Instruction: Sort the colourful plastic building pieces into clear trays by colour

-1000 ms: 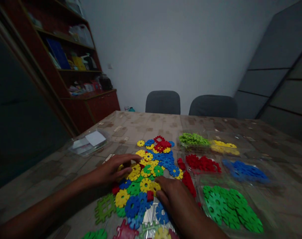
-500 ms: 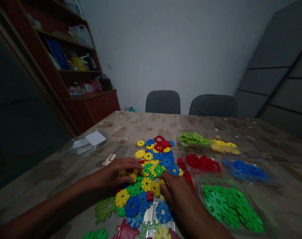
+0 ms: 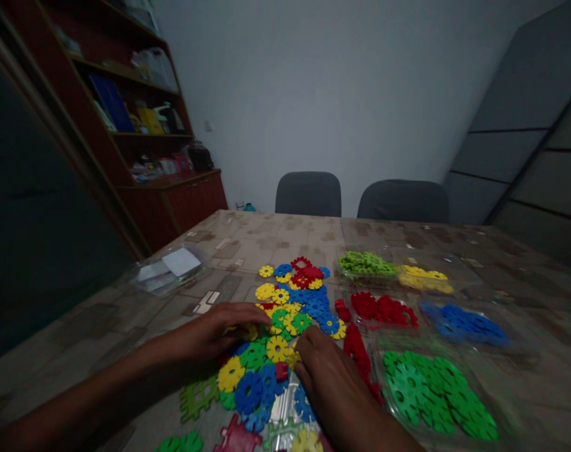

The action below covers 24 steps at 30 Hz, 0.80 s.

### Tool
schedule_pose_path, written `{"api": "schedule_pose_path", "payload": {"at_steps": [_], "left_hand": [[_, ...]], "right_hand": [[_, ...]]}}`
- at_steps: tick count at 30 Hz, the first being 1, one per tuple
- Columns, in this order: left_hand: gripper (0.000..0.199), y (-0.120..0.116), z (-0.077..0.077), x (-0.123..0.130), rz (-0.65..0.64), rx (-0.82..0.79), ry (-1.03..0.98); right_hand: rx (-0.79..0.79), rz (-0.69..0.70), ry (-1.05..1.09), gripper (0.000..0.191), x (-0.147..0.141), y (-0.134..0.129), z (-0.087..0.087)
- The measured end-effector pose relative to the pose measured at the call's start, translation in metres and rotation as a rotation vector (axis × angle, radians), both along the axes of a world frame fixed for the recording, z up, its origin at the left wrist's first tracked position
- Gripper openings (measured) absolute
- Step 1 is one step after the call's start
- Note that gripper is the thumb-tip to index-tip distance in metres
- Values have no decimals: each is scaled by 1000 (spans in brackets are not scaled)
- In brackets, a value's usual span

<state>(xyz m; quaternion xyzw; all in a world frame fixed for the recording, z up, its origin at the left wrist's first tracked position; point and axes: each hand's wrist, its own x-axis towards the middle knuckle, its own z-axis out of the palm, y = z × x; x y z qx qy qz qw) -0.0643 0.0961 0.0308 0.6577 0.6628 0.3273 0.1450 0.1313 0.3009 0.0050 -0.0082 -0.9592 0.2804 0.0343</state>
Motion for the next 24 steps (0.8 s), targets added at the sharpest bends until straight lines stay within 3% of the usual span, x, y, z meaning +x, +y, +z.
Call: {"api": "schedule_pose_path", "payload": {"at_steps": [6,10,14,19,22,24], "left_hand": [[42,-4,-11,-6,90,-52,78],[39,-6,-10,-9,156,-111,106],[36,-4,4,-1,116,-117,86],[53,-1,5,1,51,-42,49],[61,-1,-1,0,111,-1,23],[58,-1,-1,2,194,-7,-25]], "right_hand": [[66,-48,-42,51,-4,7,-12],[-18,-52,-88,36,-3,10,-9],[-67,-39,-84,33,1,7,4],[-154,-35,-97,30,0,9,6],[-191,-58,-88,30,-1,9,5],[-184,-81,-87,19,-2,7,6]]}}
